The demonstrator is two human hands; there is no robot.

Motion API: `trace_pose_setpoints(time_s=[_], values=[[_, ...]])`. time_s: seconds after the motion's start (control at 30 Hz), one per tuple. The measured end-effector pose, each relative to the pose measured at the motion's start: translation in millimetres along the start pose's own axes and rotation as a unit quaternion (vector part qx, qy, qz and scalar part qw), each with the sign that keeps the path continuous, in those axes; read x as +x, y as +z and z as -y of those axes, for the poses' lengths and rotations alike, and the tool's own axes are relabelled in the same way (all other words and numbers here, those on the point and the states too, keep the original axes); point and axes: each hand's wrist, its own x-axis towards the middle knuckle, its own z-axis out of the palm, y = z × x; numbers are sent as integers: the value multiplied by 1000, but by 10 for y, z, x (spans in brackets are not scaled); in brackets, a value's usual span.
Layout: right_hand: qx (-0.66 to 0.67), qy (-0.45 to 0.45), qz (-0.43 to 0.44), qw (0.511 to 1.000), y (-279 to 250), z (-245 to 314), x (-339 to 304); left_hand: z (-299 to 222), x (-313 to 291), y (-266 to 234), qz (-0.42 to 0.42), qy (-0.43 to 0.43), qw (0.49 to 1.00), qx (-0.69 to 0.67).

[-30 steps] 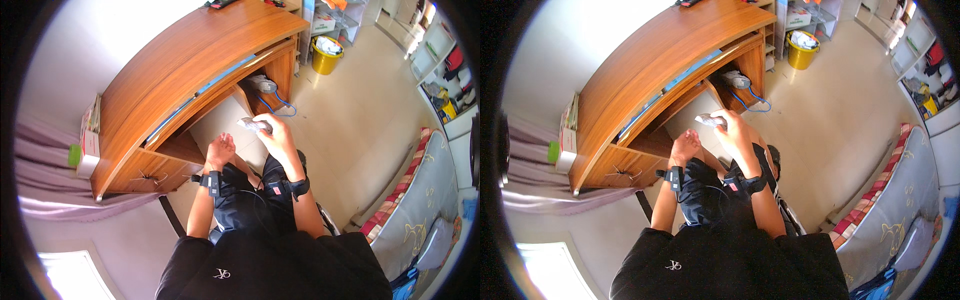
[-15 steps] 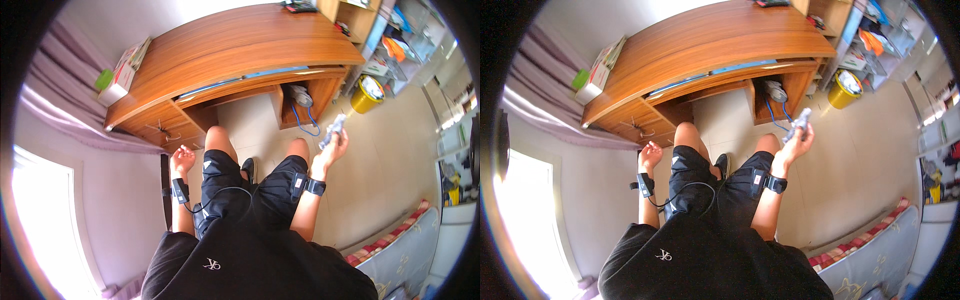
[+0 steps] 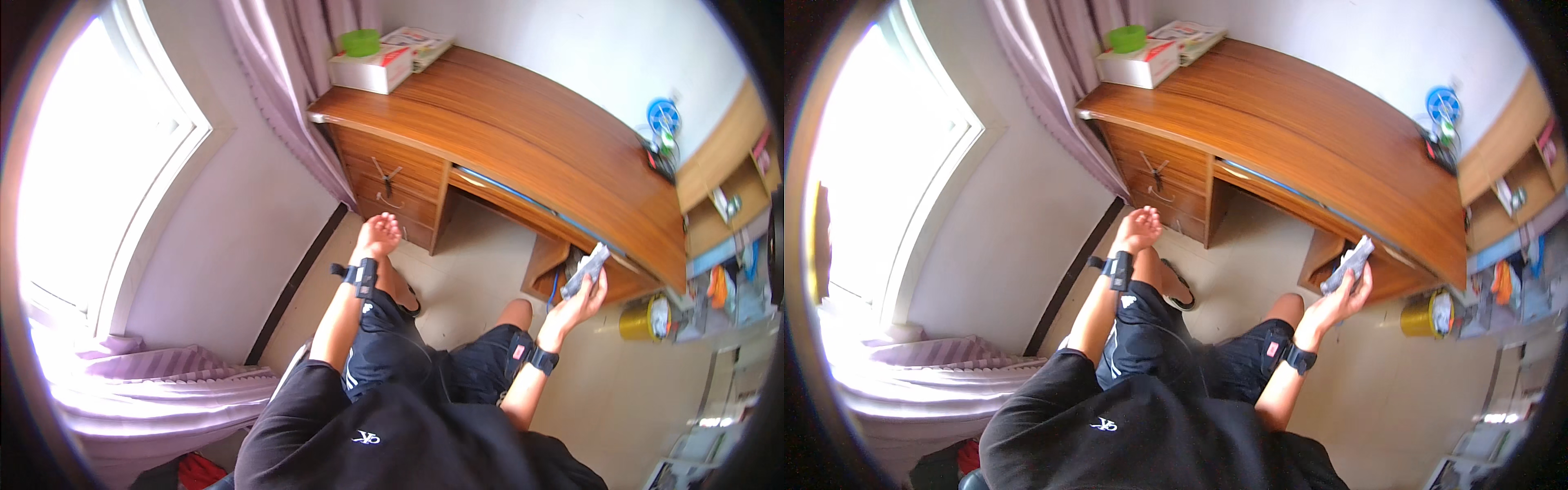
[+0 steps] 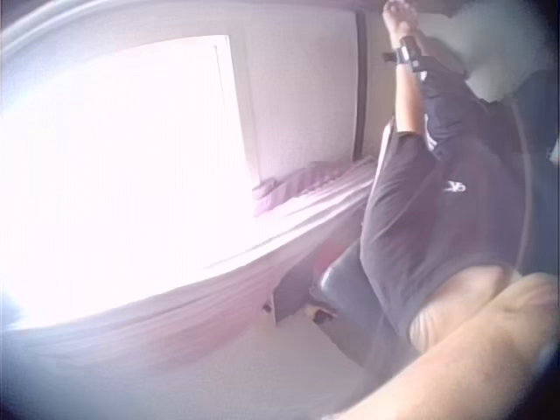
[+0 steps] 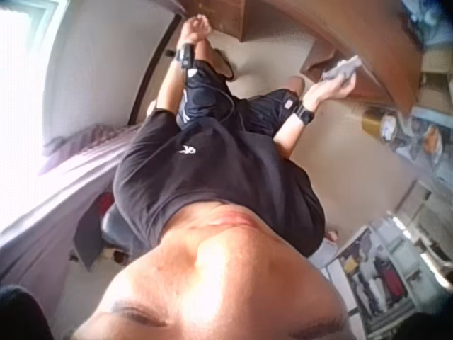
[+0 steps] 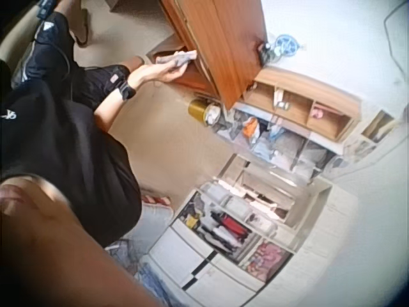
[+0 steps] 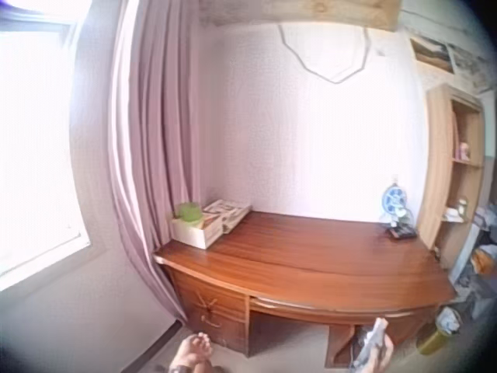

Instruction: The person wipes the surface of a wooden desk and the interior of its drawers using a cloth, moving books and papers aside.

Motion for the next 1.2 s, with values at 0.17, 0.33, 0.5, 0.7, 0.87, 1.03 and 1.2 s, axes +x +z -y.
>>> trace_pose_setpoints(time_s=[0.17,0.33,0.5,0.7,0.87,1.03,1.2], values=[[-46,-2,109,993,752,-43,-472,-349,1010,382,-26,30,996,82],[-91,29,144,985,1076,-239,-610,-654,1807,578,-179,275,877,350],[-138,39,201,969,1153,-502,-465,-452,1928,716,-214,254,842,425],[-97,110,274,950,1518,-879,-574,-644,1868,167,-148,342,738,562],[-101,129,304,939,1742,-977,-718,-675,1539,456,-95,278,854,429],[-81,143,331,929,1692,-886,-710,-712,1409,466,-66,277,864,415],[-87,146,274,947,1435,-991,-571,-762,1279,493,-22,235,909,343]])
